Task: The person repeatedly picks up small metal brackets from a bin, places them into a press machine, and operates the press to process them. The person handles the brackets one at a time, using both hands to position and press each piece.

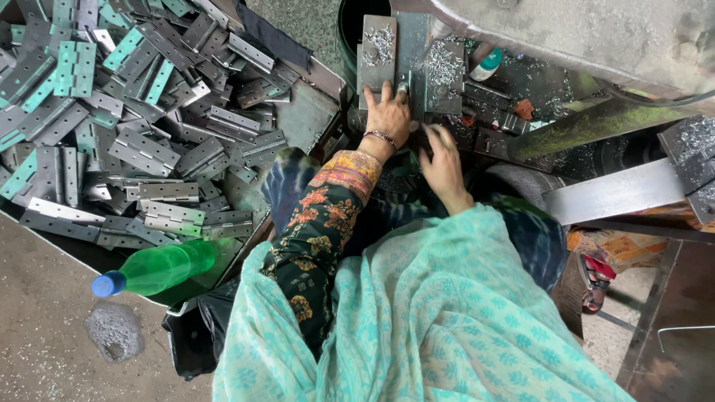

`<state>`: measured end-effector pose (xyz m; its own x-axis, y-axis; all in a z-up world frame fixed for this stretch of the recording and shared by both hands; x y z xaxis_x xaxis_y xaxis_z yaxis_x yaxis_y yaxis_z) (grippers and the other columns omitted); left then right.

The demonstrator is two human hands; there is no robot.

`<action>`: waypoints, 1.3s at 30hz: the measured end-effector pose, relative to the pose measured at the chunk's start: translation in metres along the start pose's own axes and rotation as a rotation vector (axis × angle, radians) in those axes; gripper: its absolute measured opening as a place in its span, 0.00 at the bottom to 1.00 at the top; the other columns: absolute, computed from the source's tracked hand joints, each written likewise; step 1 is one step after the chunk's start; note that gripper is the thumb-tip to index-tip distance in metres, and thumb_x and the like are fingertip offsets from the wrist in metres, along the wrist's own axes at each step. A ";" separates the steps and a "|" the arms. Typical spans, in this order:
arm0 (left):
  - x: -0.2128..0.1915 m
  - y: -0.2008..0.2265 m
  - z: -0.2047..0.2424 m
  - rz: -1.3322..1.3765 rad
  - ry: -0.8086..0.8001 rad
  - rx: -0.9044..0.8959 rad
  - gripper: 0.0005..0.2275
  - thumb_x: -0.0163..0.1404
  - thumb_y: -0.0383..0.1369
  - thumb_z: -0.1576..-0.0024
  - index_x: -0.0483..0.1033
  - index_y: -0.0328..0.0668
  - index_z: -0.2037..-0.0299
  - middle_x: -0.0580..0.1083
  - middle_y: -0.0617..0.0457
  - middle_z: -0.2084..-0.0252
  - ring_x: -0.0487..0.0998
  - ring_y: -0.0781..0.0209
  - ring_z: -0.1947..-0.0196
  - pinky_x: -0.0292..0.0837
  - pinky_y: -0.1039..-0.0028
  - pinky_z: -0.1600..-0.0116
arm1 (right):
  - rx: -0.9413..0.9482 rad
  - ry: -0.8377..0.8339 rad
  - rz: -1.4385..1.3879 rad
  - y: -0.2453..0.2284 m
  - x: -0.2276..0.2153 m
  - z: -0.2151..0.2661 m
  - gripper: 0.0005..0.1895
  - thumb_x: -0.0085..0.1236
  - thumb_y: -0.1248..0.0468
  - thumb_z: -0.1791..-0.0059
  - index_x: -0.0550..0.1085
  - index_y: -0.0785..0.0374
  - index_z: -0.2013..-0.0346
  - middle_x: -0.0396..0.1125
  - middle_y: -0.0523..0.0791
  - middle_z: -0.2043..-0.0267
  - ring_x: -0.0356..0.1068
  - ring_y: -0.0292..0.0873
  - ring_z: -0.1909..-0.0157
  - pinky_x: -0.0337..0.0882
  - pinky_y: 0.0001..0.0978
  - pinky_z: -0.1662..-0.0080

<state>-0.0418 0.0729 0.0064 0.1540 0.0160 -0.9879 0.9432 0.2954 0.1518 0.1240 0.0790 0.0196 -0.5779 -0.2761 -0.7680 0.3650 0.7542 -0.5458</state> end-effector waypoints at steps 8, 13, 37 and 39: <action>0.014 0.001 -0.023 -0.102 0.057 -0.057 0.15 0.45 0.38 0.37 0.80 0.46 0.47 0.68 0.51 0.35 0.53 0.39 0.28 0.39 0.24 0.33 | 0.424 -0.401 0.275 0.012 0.004 0.091 0.43 0.63 0.56 0.54 0.56 0.60 0.28 0.68 0.58 0.45 0.70 0.64 0.49 0.72 0.55 0.51; 0.021 0.004 -0.028 -0.105 0.132 -0.039 0.16 0.44 0.39 0.39 0.80 0.43 0.48 0.69 0.50 0.36 0.55 0.39 0.30 0.40 0.25 0.34 | 0.479 -0.297 0.191 0.035 0.037 0.122 0.43 0.65 0.52 0.54 0.56 0.54 0.28 0.71 0.59 0.49 0.72 0.68 0.52 0.72 0.59 0.54; 0.016 0.012 -0.020 -0.157 0.151 -0.035 0.13 0.46 0.37 0.40 0.84 0.48 0.54 0.72 0.48 0.40 0.57 0.38 0.30 0.36 0.22 0.33 | 0.387 -0.180 0.292 0.084 0.080 0.142 0.39 0.63 0.49 0.52 0.61 0.63 0.33 0.72 0.63 0.55 0.73 0.68 0.57 0.73 0.59 0.56; 0.021 0.001 -0.019 -0.141 0.148 -0.046 0.13 0.46 0.38 0.40 0.84 0.47 0.54 0.72 0.48 0.39 0.56 0.38 0.30 0.37 0.23 0.33 | 0.421 -0.196 0.271 0.085 0.098 0.149 0.40 0.63 0.49 0.53 0.61 0.62 0.33 0.72 0.62 0.54 0.72 0.68 0.55 0.72 0.59 0.56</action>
<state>-0.0435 0.0918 -0.0152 -0.0264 0.1112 -0.9934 0.9374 0.3481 0.0140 0.2070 0.0273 -0.1521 -0.2896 -0.2410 -0.9263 0.7666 0.5210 -0.3753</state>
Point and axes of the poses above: each hand's wrist, its own z-axis away from the middle knuckle, its own x-axis out of the palm, y = z × x, the point moved 4 cm from there along -z, towards the middle knuckle
